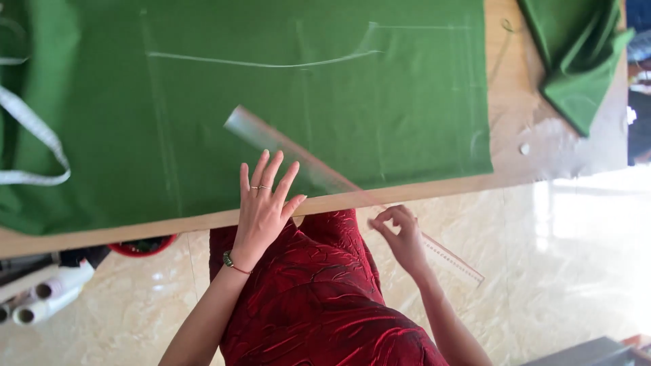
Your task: The person marks a green fabric with chalk and a ruler, then uses shears to cut along the marked lines. The person removes the cut fabric pieces and folds the remaining fabric on the table.
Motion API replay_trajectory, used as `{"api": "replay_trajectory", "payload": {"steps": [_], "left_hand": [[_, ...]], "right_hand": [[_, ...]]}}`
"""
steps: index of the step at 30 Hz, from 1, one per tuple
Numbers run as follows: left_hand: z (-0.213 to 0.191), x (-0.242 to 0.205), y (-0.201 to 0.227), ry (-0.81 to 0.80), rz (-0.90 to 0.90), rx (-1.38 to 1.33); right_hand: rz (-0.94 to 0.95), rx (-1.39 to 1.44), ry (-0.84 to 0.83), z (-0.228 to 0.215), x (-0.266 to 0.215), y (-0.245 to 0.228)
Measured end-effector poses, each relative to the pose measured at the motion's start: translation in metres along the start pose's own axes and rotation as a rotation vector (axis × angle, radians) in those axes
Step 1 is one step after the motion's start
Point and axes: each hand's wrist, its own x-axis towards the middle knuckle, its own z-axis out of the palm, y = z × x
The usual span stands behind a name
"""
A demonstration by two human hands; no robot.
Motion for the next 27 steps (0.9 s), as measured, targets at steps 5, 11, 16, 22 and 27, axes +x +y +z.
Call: {"api": "replay_trajectory", "payload": {"steps": [5, 11, 16, 22, 27], "left_hand": [[0.047, 0.026, 0.045, -0.231, -0.012, -0.010], [0.103, 0.064, 0.105, -0.305, -0.062, 0.064], [0.152, 0.087, 0.162, -0.284, -0.105, 0.066], [0.182, 0.095, 0.197, -0.292, -0.169, 0.065], [0.174, 0.078, 0.199, -0.280, -0.313, 0.063]], "right_hand": [[0.180, 0.148, 0.183, -0.043, 0.001, 0.052], [0.269, 0.305, 0.300, -0.111, 0.015, 0.107], [0.018, 0.325, 0.428, -0.169, 0.098, 0.227], [-0.117, 0.033, 0.555, -0.242, 0.234, 0.302], [-0.400, -0.235, 0.665, -0.261, 0.327, 0.328]]}}
